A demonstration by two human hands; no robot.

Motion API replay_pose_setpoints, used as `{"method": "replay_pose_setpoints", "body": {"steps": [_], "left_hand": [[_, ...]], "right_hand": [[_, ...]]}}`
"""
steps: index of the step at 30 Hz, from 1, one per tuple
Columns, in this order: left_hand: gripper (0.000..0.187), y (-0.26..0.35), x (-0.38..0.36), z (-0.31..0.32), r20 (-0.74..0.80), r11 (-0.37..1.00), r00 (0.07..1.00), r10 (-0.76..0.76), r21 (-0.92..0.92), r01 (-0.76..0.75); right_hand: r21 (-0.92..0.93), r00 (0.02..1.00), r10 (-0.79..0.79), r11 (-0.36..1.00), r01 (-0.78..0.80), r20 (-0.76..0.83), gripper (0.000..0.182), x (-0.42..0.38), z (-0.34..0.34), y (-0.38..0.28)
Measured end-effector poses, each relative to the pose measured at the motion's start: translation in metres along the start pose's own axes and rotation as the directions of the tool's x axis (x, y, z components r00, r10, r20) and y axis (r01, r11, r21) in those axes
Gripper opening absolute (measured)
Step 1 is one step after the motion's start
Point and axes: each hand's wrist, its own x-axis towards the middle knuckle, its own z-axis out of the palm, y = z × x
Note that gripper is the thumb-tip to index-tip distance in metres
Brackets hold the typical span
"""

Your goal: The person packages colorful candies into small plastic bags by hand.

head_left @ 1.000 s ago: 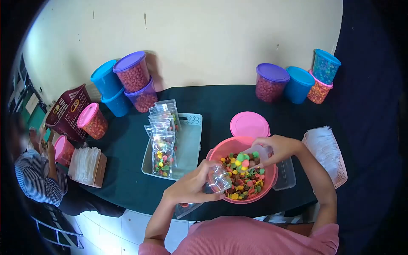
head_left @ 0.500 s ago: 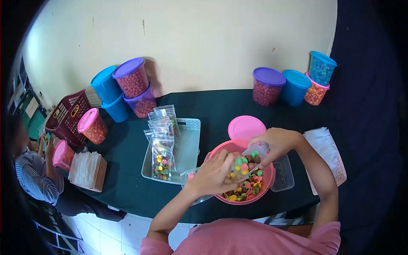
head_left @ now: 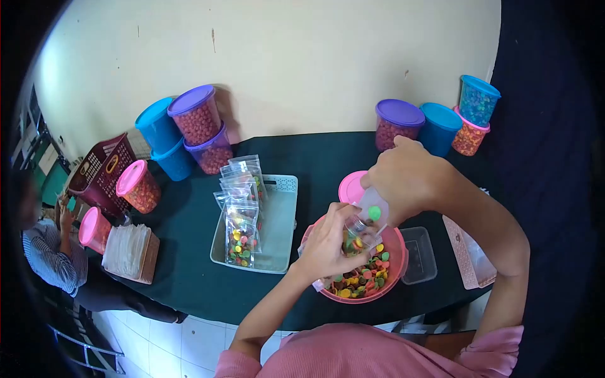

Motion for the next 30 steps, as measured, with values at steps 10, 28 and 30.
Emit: {"method": "replay_pose_setpoints", "body": {"steps": [10, 28, 30], "left_hand": [[0.075, -0.001, -0.005, -0.009, 0.003, 0.999, 0.999, -0.053, -0.003, 0.053], [0.105, 0.024, -0.033, -0.024, -0.303, 0.958, 0.942, -0.143, -0.281, 0.056], [0.105, 0.023, -0.028, -0.017, -0.443, 0.968, 0.878, -0.182, -0.237, 0.081]], "right_hand": [[0.067, 0.960, 0.010, 0.998, 0.009, -0.280, 0.040, -0.023, -0.001, 0.015], [0.660, 0.794, 0.132, 0.643, 0.387, -0.594, 0.074, 0.020, 0.167, -0.068], [0.743, 0.738, 0.184, 0.363, 0.563, -0.649, 0.077, 0.007, 0.152, -0.088]]}}
